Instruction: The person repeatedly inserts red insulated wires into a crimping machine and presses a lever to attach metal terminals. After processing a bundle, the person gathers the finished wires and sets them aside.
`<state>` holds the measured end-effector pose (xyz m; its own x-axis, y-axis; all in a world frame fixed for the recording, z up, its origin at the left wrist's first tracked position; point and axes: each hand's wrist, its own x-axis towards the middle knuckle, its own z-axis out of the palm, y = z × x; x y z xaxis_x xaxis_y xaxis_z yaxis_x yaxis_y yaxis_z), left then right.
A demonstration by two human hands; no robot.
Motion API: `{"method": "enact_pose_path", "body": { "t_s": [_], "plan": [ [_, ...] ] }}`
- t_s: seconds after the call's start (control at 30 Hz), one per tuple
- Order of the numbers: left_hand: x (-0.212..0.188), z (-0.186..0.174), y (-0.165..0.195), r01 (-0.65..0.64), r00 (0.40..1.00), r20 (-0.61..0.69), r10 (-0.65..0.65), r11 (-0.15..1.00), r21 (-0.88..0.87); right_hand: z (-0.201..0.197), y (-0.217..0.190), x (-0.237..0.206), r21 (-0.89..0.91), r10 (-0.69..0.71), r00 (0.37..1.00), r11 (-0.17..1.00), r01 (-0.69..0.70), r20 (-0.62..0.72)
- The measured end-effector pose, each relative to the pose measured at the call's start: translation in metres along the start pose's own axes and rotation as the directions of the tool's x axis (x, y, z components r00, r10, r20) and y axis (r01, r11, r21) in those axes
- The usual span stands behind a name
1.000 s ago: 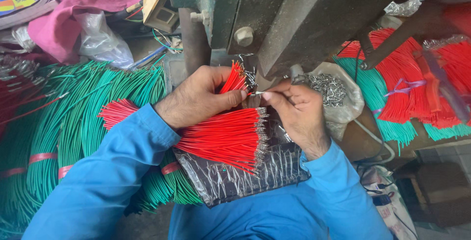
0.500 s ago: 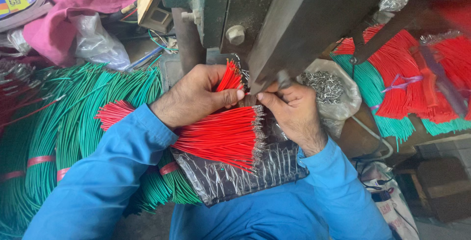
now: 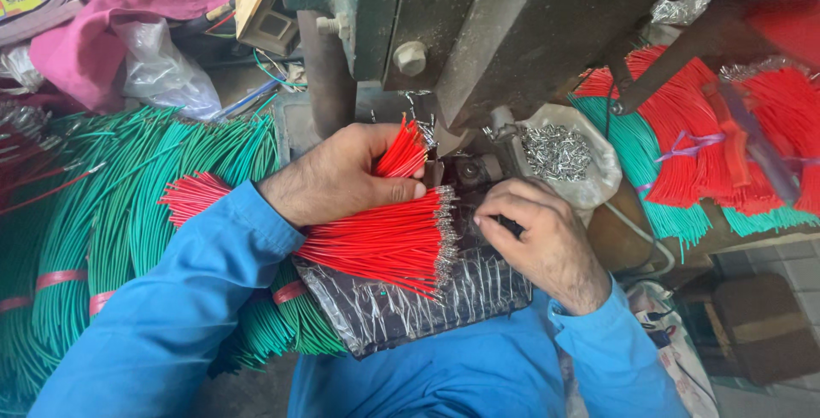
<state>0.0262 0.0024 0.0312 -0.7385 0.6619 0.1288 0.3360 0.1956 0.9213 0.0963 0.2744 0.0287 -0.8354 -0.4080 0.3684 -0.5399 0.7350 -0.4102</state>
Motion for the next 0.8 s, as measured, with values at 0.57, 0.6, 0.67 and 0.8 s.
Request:
{"method": "enact_pose_path", "body": {
  "t_s": [0.57, 0.6, 0.67, 0.8],
  "plan": [
    [-0.012, 0.006, -0.011, 0.058, 0.965, -0.249, -0.085, 0.992, -0.114, 0.020, -0.029, -0.001, 0.212, -0.305, 0.935, 0.916, 0.340, -0.181],
    [-0.012, 0.009, -0.009, 0.059, 0.954, -0.283, -0.096, 0.989, -0.135, 0.019, -0.027, 0.000, 0.221, -0.299, 0.937, 0.916, 0.335, -0.180],
    [-0.013, 0.013, -0.004, 0.066, 0.948, -0.299, -0.110, 0.986, -0.153, 0.018, -0.026, -0.001, 0.214, -0.261, 0.950, 0.931, 0.294, -0.170],
    [-0.012, 0.005, 0.006, 0.005, 0.977, -0.211, -0.011, 1.000, -0.027, 0.014, -0.024, -0.005, 0.215, -0.127, 0.974, 0.962, 0.168, -0.189]
  ]
}}
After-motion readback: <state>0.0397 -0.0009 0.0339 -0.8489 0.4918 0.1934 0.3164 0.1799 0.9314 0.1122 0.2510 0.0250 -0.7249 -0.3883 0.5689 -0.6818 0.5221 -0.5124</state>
